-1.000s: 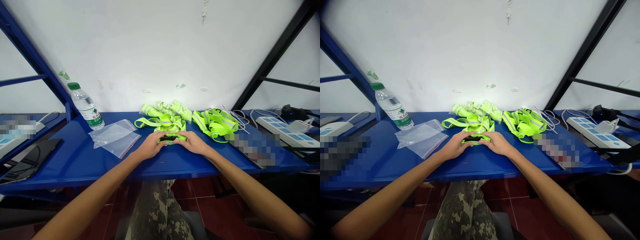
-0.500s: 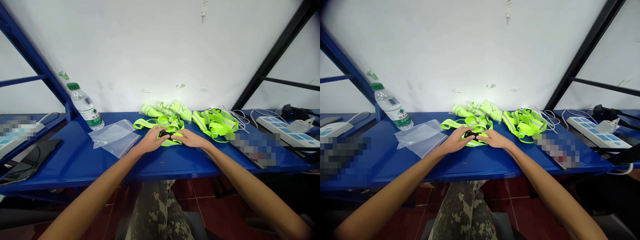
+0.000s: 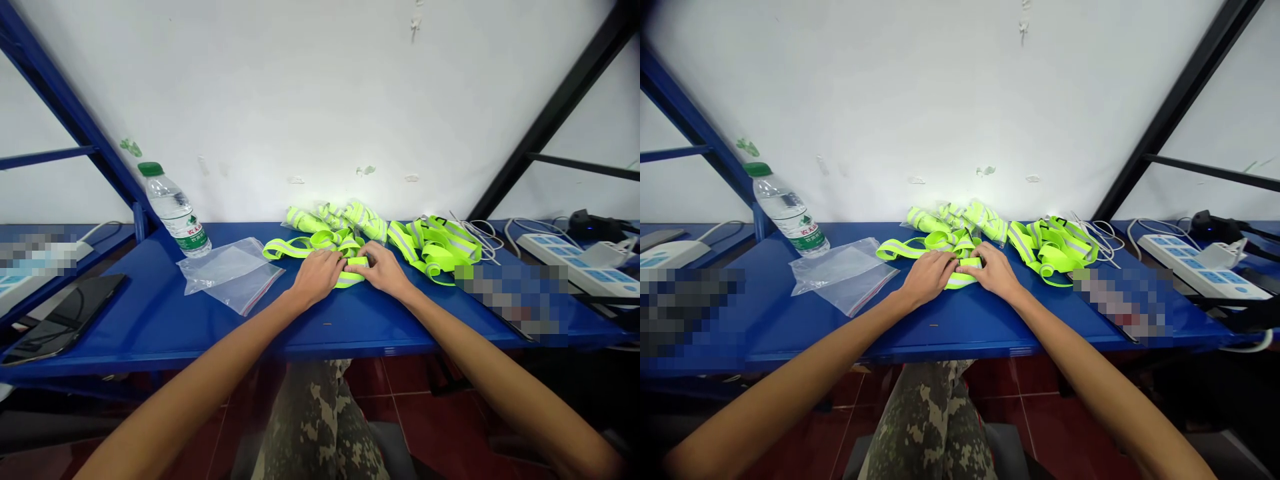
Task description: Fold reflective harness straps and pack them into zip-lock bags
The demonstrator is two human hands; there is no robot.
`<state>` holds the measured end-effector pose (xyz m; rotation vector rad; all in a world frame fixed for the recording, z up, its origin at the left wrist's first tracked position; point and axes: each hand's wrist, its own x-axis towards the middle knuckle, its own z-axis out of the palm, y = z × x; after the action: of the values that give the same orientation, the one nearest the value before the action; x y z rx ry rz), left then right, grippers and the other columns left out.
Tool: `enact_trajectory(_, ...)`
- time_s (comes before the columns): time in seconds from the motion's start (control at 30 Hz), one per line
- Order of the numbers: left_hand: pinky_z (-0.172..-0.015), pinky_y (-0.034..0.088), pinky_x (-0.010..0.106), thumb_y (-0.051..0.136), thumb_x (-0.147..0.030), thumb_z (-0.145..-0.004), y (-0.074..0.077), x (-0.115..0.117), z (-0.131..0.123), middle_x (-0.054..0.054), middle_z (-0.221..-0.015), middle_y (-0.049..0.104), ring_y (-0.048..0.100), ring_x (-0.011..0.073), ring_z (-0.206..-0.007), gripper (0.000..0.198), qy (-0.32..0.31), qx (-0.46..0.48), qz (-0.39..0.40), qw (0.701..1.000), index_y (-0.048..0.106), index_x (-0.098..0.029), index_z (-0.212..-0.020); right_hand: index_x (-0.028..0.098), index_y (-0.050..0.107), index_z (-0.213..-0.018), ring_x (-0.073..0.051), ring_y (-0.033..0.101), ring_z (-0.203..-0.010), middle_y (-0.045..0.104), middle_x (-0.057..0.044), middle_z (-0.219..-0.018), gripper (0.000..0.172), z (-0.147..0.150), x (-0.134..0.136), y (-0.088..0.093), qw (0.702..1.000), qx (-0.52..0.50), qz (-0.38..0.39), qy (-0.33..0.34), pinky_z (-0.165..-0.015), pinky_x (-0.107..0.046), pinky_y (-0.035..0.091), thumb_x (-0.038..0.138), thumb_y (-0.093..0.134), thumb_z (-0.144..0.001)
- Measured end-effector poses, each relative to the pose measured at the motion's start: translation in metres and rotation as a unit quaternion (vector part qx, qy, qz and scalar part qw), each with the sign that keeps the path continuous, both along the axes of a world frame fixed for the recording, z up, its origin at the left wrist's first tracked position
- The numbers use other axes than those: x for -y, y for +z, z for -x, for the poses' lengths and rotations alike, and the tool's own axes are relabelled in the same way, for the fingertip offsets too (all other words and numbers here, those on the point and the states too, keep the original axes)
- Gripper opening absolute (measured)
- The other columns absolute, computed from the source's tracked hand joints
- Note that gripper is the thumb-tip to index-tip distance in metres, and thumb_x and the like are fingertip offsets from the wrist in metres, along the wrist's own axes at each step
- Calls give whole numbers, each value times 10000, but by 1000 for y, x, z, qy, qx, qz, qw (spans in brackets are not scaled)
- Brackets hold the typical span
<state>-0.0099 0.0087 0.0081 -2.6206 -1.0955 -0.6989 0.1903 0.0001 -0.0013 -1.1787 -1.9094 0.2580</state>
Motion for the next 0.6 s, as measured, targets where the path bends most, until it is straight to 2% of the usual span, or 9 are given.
enact_trajectory(0.1,-785,451,356,291,-374,-1027,4,2,-6,109,-886,692,645,234,-861,416,42,-21,38,998,628,-136,-972,188,536,-689,-125,447,-610,503,4,-701,431,0,0,0,1000,9,-9,-1,-588,-260,334,588,653,-801)
enact_trajectory(0.2,-782,458,387,312,-321,-1018,9,7,-13,136,-911,690,647,278,-903,364,71,-63,46,994,617,-123,-1006,191,491,-632,-109,406,-559,466,26,-621,475,2,-1,1,1000,-1,27,11,-539,-252,305,609,657,-784)
enact_trajectory(0.27,-817,461,396,354,-237,-993,10,10,-16,139,-1001,681,628,289,-991,278,49,-59,44,996,581,-122,-1104,186,502,-626,-101,383,-537,440,39,-573,486,5,-1,-1,999,-7,52,9,-515,-247,281,623,664,-764)
enact_trajectory(0.33,-836,465,368,370,-191,-971,9,11,-16,121,-1064,670,618,257,-1020,275,19,-10,68,997,523,-133,-1192,174,550,-637,-93,358,-514,408,51,-528,481,7,-1,-3,997,-21,79,2,-496,-244,254,627,677,-741)
enact_trajectory(0.4,-818,470,331,348,-237,-988,8,12,-15,89,-1057,669,624,216,-980,276,4,49,102,994,503,-161,-1203,161,606,-651,-87,356,-499,412,53,-502,471,6,-2,-4,992,-47,117,5,-483,-241,255,618,701,-713)
enact_trajectory(0.5,-784,464,314,290,-417,-1018,5,11,-12,54,-997,652,618,200,-923,354,-11,68,102,992,554,-215,-1143,147,667,-677,-101,458,-516,555,17,-554,455,-8,-7,2,963,-112,241,50,-494,-242,366,588,769,-630)
enact_trajectory(0.57,-782,456,310,272,-504,-1009,4,11,-12,51,-983,635,610,200,-924,433,-20,51,84,995,584,-237,-1145,140,697,-732,-137,564,-569,661,-29,-656,453,-23,-11,14,927,-157,333,79,-548,-277,473,536,829,-553)
enact_trajectory(0.6,-783,453,307,265,-522,-1006,4,11,-13,52,-983,631,608,198,-925,455,-18,47,78,996,594,-243,-1150,136,704,-762,-158,607,-603,690,-52,-699,460,-31,-14,23,918,-176,347,75,-582,-301,508,499,854,-523)
